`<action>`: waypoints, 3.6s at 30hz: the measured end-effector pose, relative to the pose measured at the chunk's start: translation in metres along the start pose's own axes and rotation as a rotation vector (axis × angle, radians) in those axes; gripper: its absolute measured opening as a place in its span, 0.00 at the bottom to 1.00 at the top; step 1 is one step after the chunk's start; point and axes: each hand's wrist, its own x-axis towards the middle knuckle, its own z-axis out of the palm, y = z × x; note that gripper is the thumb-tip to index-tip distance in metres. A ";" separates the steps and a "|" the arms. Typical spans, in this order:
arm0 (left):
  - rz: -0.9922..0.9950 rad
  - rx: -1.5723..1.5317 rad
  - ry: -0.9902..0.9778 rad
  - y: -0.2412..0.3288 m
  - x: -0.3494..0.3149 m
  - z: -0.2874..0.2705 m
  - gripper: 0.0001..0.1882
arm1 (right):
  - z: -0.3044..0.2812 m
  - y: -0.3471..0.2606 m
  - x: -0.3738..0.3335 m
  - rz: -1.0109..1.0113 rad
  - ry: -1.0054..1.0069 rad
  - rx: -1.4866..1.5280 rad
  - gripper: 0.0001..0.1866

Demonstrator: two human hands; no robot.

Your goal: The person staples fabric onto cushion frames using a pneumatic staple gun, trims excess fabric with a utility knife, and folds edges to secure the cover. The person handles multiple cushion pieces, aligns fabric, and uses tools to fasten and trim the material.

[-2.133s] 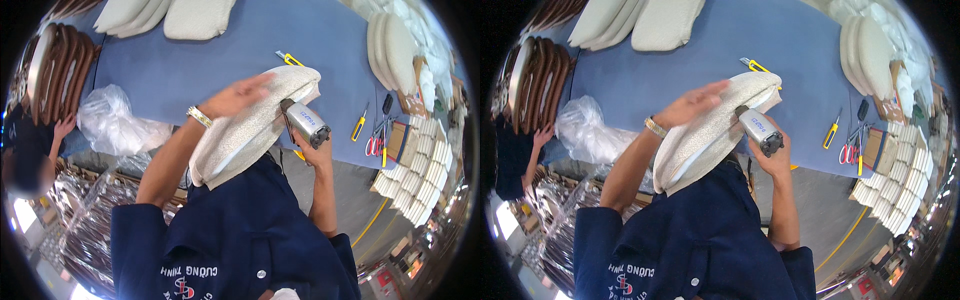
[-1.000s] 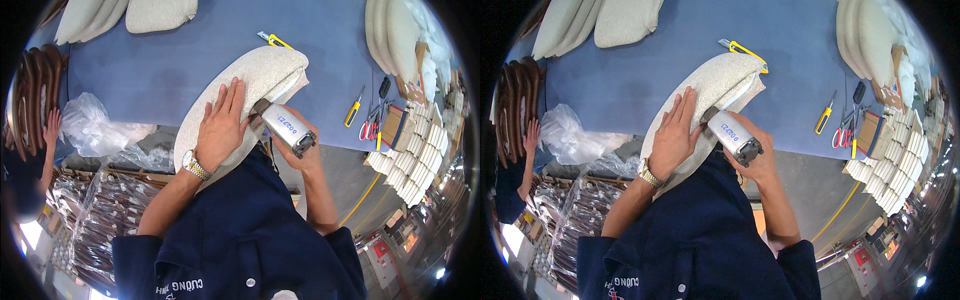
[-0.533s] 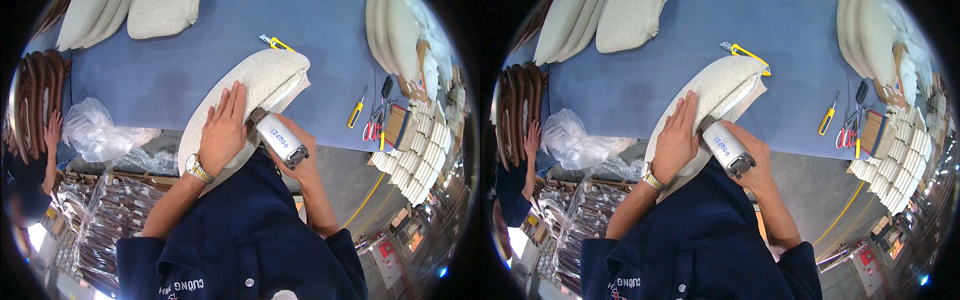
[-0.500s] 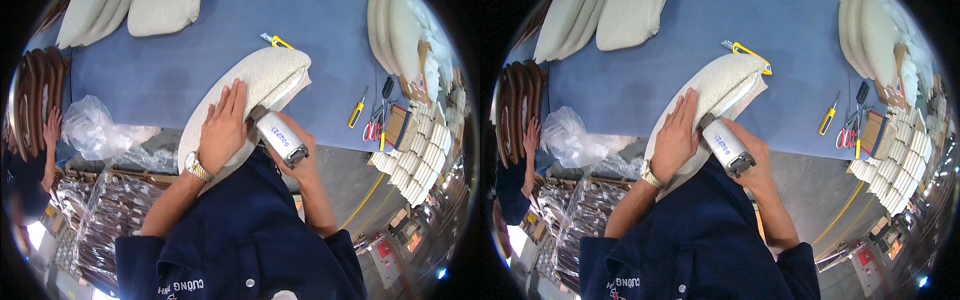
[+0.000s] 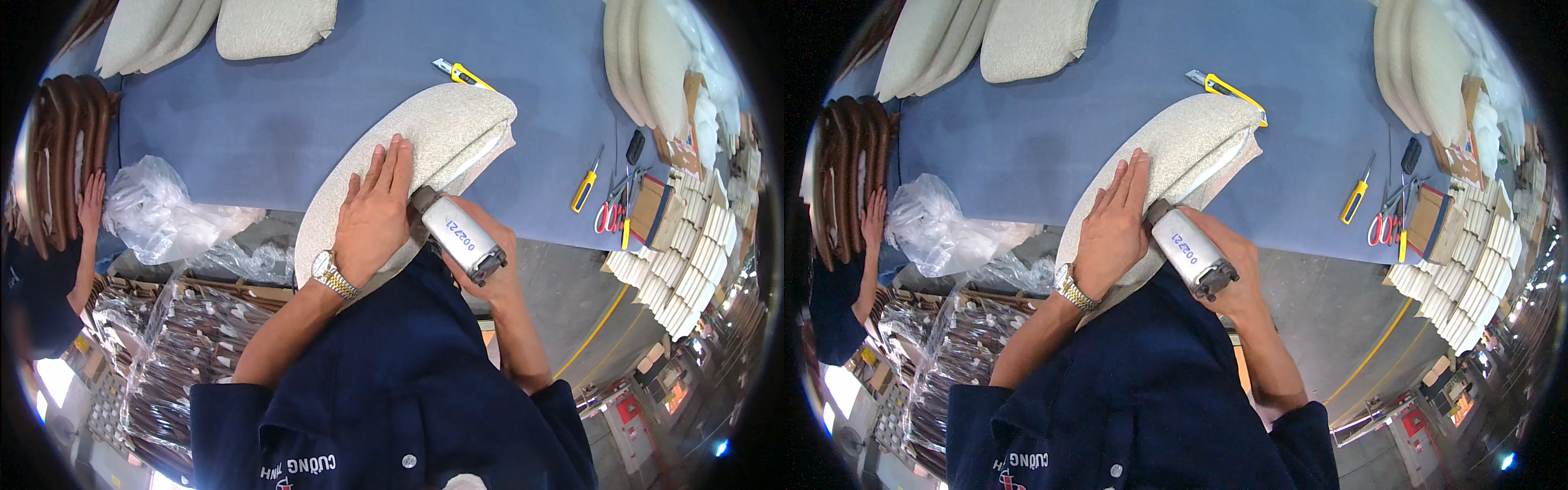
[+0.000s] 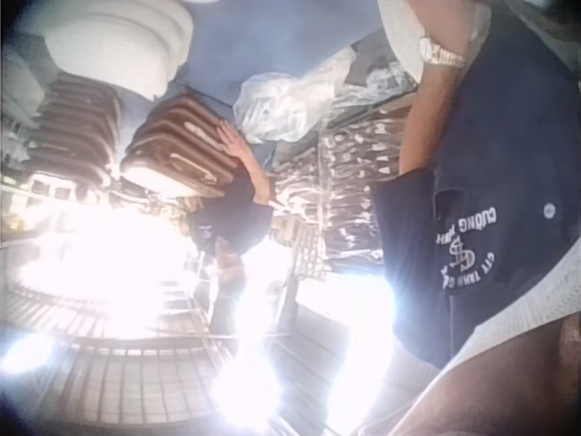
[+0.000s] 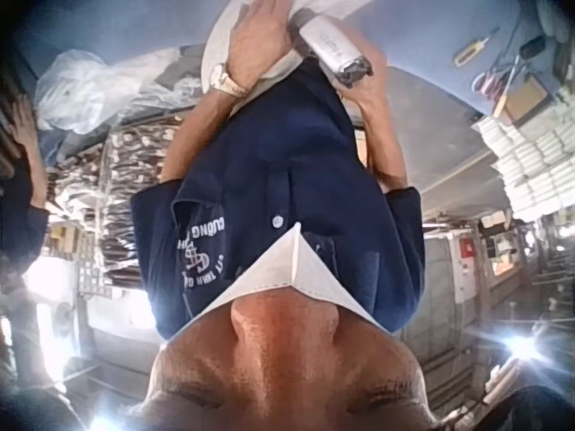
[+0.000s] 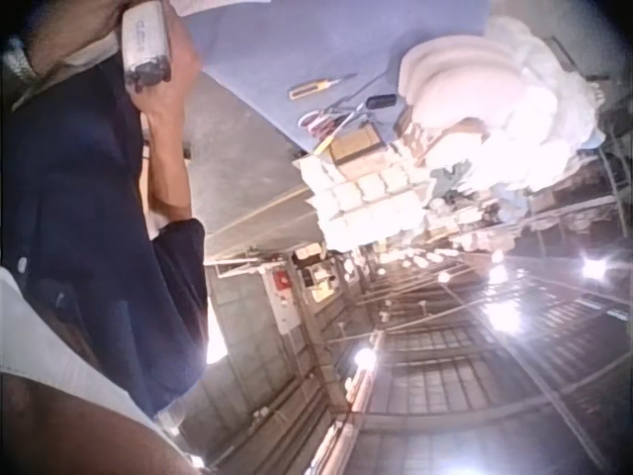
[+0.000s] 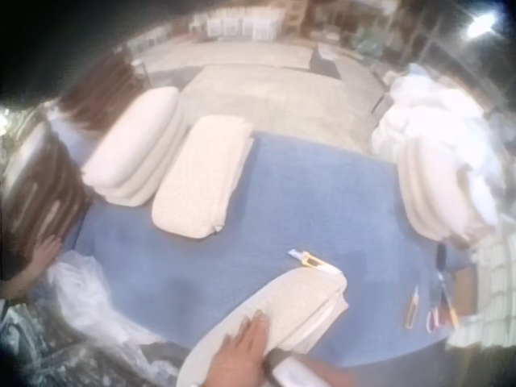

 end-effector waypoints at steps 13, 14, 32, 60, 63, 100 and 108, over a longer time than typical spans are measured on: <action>0.059 -0.085 -0.002 -0.011 0.006 -0.007 0.50 | 0.007 -0.005 -0.007 -0.049 -0.015 0.053 0.33; 0.061 -0.092 -0.003 -0.011 0.006 -0.009 0.50 | 0.007 -0.006 -0.007 -0.038 -0.011 0.041 0.33; 0.150 -0.771 -0.325 -0.089 0.026 -0.023 0.41 | 0.012 0.001 -0.007 -0.054 -0.005 0.003 0.31; -0.032 -0.127 -0.089 -0.027 -0.044 -0.011 0.48 | 0.024 0.002 -0.019 -0.025 -0.001 0.005 0.30; -0.038 -0.106 -0.064 -0.026 -0.043 -0.008 0.49 | 0.026 -0.006 -0.017 0.101 -0.007 0.054 0.30; -0.039 -0.139 -0.015 -0.035 -0.040 -0.008 0.49 | 0.057 -0.017 -0.032 0.115 0.007 0.087 0.35; -0.015 -0.169 0.016 -0.037 -0.044 -0.007 0.49 | 0.049 -0.022 -0.043 -0.016 -0.039 0.088 0.38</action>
